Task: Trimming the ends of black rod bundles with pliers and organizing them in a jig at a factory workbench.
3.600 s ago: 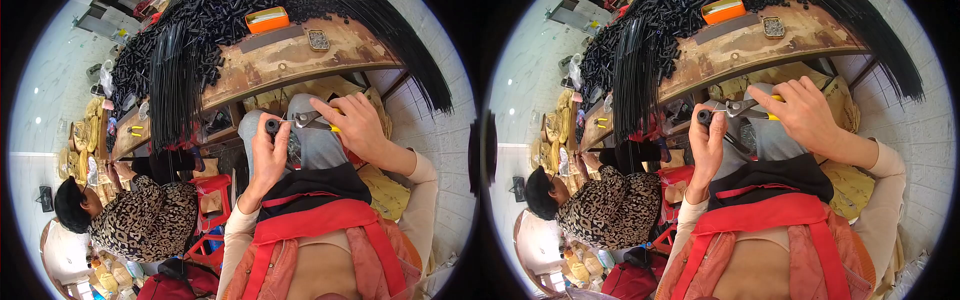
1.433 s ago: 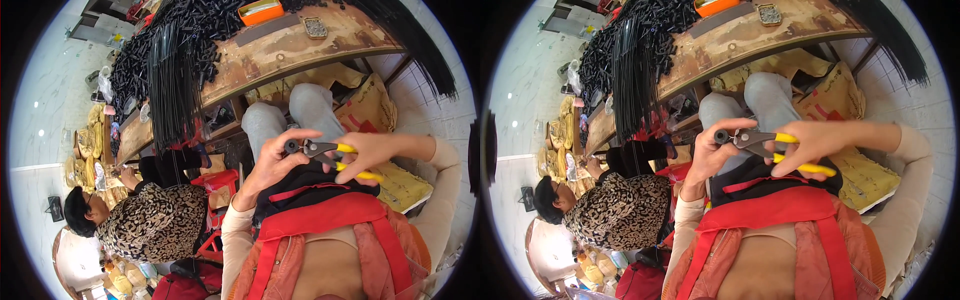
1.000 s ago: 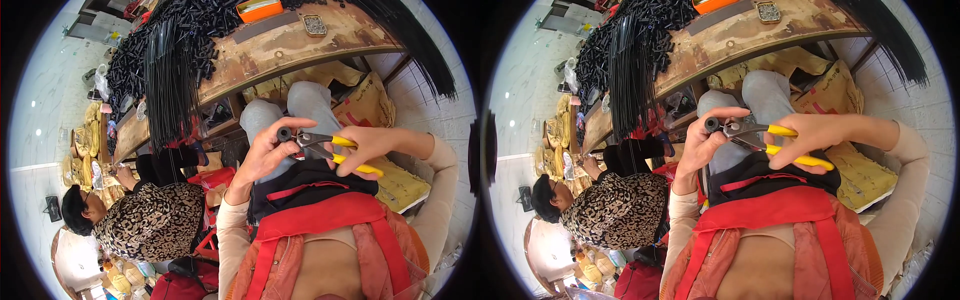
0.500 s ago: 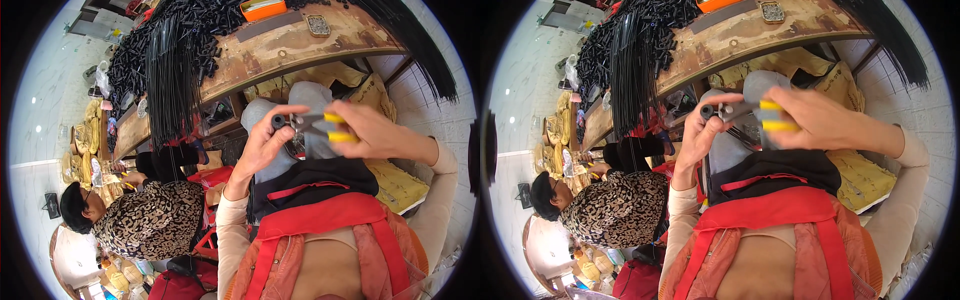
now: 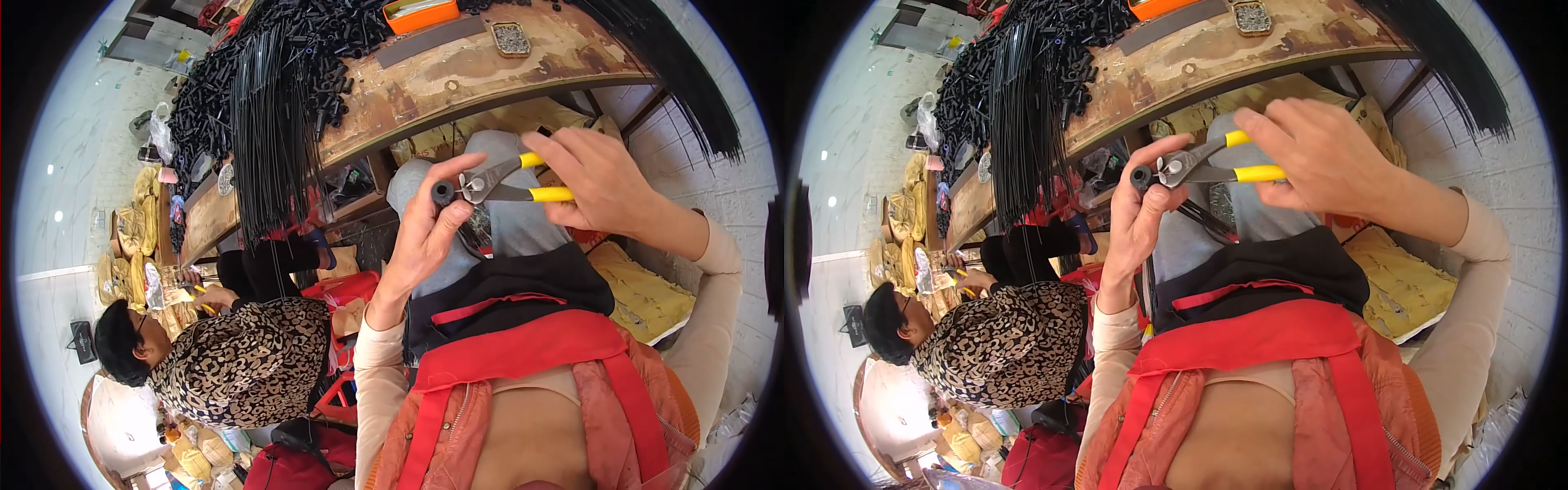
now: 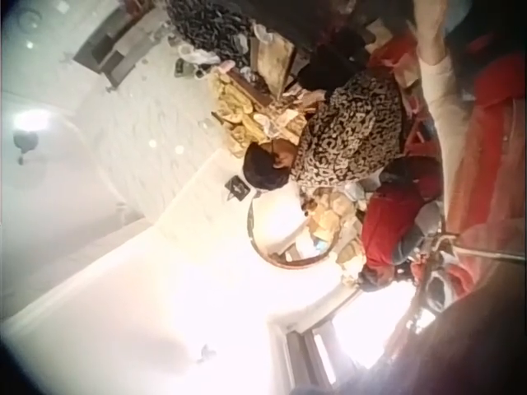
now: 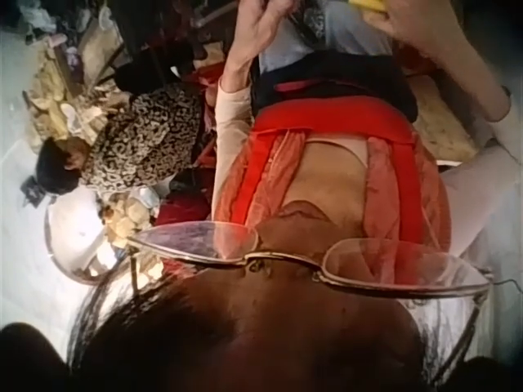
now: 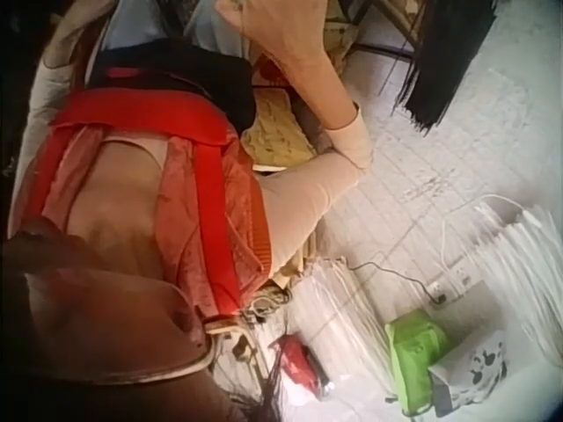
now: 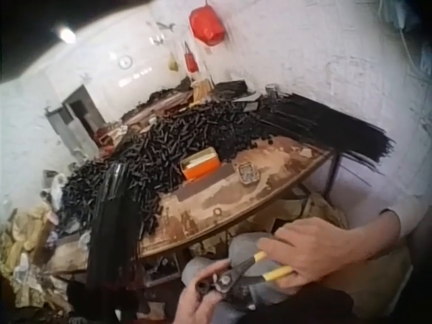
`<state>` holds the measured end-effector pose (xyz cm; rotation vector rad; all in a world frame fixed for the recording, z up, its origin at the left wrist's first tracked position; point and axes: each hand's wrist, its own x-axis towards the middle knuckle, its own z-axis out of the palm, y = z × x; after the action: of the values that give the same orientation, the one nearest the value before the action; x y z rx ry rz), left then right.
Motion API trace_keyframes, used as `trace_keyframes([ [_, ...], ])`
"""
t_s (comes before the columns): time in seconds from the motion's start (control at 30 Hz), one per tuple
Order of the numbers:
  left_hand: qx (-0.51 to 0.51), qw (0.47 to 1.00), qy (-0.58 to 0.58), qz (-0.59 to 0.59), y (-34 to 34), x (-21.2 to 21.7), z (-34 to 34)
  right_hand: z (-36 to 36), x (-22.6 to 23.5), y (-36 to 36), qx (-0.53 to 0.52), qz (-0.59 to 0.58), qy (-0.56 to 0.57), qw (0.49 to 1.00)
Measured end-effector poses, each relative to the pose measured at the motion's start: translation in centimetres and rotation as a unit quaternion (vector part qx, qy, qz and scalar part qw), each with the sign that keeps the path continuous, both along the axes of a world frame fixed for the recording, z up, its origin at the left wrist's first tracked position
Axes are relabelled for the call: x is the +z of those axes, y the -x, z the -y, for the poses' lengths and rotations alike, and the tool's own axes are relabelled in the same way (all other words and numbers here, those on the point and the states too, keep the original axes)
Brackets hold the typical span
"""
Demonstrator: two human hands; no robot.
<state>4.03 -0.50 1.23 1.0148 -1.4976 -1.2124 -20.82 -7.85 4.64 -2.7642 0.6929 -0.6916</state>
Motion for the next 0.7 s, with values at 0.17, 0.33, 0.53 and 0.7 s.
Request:
trace_keyframes([
  [0.17,-0.012,1.000,-0.004,0.004,-0.2,-0.3,-0.4,-1.0,-3.1,-1.0,0.057,0.006,-0.400,0.915],
  [0.33,-0.007,0.999,0.024,-0.028,-0.2,0.0,-0.2,-0.1,-0.4,-1.3,0.067,-0.014,-0.368,0.927],
  [0.53,0.020,0.999,0.020,0.021,-0.6,-1.2,-0.1,0.3,1.9,-0.8,0.060,-0.065,-0.327,0.941],
  [0.7,0.022,0.999,0.027,0.007,-0.6,-1.4,0.2,0.1,3.0,-1.6,0.004,-0.101,-0.427,0.898],
])
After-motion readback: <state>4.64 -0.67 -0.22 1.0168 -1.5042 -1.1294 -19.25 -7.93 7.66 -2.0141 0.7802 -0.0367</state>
